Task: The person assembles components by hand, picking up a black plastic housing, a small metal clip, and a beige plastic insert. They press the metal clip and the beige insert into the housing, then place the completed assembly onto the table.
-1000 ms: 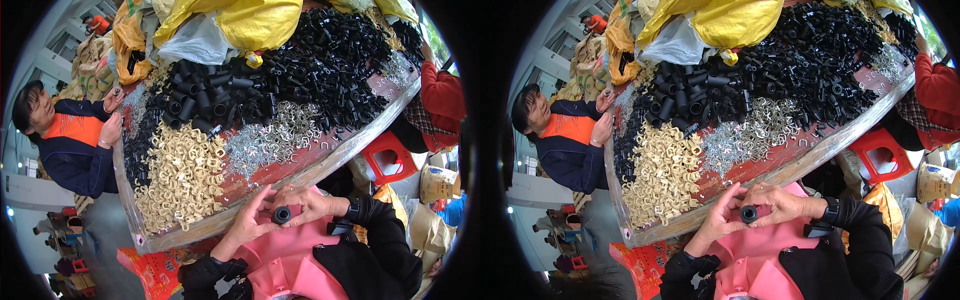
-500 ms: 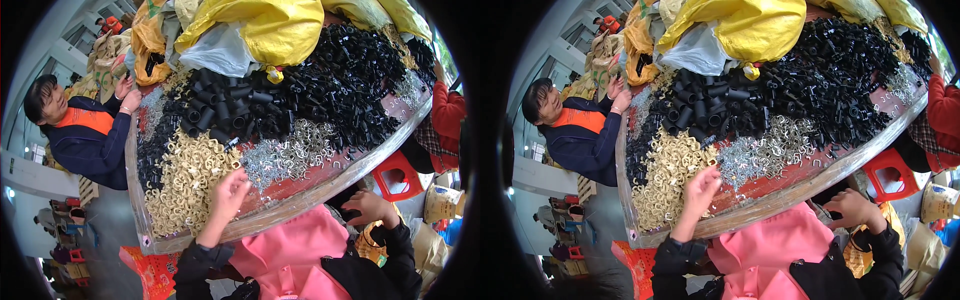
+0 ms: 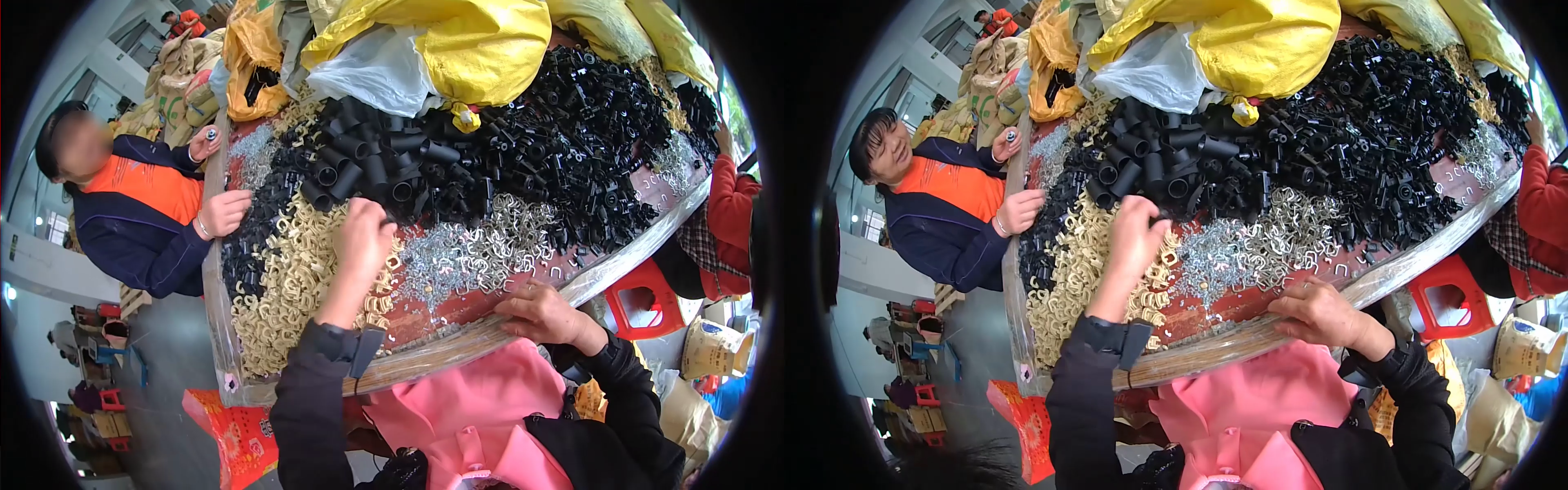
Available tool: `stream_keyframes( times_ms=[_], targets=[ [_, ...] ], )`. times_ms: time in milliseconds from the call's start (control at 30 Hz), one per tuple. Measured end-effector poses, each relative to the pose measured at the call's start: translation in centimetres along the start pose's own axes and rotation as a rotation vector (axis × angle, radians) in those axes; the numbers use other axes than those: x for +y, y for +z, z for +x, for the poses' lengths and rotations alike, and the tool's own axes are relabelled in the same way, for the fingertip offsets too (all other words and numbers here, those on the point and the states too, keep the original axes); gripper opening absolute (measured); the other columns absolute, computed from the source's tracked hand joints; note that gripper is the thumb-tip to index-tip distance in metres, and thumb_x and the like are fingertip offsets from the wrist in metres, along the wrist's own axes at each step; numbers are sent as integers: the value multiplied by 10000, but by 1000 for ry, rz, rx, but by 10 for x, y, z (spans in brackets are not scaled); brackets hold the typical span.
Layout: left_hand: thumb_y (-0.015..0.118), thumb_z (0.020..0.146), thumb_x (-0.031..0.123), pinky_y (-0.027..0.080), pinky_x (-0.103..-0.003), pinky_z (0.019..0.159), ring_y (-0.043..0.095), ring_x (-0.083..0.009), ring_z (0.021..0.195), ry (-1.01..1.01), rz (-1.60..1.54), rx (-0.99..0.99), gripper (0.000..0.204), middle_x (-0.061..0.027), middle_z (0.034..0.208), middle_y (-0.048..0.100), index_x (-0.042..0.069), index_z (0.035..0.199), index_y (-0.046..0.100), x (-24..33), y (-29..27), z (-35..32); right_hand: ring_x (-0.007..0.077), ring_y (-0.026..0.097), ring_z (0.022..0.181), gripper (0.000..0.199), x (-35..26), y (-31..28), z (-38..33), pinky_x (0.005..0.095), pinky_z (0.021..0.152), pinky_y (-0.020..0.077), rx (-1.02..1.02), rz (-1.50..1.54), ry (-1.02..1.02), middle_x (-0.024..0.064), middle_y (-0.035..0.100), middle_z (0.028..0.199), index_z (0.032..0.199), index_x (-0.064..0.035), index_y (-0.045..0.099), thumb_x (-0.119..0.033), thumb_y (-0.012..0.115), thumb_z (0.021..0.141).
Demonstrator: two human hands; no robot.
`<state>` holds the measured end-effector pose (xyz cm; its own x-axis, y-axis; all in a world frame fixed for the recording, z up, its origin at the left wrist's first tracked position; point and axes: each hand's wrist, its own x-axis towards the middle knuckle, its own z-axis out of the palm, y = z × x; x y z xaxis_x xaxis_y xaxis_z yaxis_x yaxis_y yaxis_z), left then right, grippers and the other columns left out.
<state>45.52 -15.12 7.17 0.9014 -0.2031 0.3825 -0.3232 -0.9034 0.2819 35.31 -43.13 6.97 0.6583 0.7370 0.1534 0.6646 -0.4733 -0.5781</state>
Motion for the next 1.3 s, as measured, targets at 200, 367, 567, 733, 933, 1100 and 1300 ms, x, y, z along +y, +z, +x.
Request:
stream_keyframes(
  times_ms=[200, 367, 567, 733, 933, 1100, 1300],
  targets=[
    [646, 714, 85, 393, -181, 485, 506, -91, 587, -557, -915, -35, 145, -27, 793, 532, 38, 777, 524, -13, -43, -39, 242, 541, 717, 229, -4, 19, 30, 351, 638, 416, 31, 66, -70, 74, 532, 756, 894, -69, 545, -146, 594, 684],
    [603, 755, 54, 387, -168, 460, 488, -57, 558, -768, -1513, 155, 165, -11, 750, 529, 54, 882, 497, -6, -54, -80, 253, 551, 678, 120, -27, 45, 61, 360, 640, 424, 13, -7, -195, 76, 516, 726, 778, -55, 519, -112, 552, 678],
    [591, 757, 26, 419, -177, 474, 510, -81, 557, -834, -1683, 377, 247, -21, 744, 533, 58, 960, 454, -3, -52, -91, 255, 545, 607, 86, -37, 73, 80, 366, 566, 441, -18, -218, -95, 74, 493, 697, 697, -48, 467, -106, 527, 676],
    [584, 762, 26, 466, -195, 544, 552, -122, 620, -788, -1637, 357, 199, -43, 786, 547, 58, 921, 468, 3, -48, -98, 247, 523, 532, 112, -40, 77, 83, 351, 449, 439, 27, -213, -87, 73, 478, 667, 673, -51, 443, -110, 538, 674],
    [562, 777, 24, 501, -223, 593, 586, -153, 676, -872, -1753, 296, 131, -65, 821, 571, 49, 886, 494, 17, -49, -119, 241, 531, 533, 105, -44, 76, 82, 344, 445, 444, 97, -149, -126, 74, 486, 676, 708, -53, 457, -109, 539, 672],
    [575, 776, 40, 490, -217, 553, 591, -169, 657, -956, -1873, 266, 144, -82, 812, 576, 53, 885, 482, 31, -49, -133, 241, 561, 609, 128, -44, 77, 86, 342, 519, 466, -84, -233, -46, 95, 510, 744, 761, -33, 480, -131, 512, 686],
    [554, 807, 111, 486, -228, 543, 591, -168, 648, -943, -1849, 106, 128, -85, 818, 580, 54, 898, 483, 38, -42, -148, 252, 552, 572, 120, -40, 78, 86, 348, 523, 464, -64, -278, -98, 89, 504, 728, 740, -37, 466, -115, 529, 674]
  ],
)
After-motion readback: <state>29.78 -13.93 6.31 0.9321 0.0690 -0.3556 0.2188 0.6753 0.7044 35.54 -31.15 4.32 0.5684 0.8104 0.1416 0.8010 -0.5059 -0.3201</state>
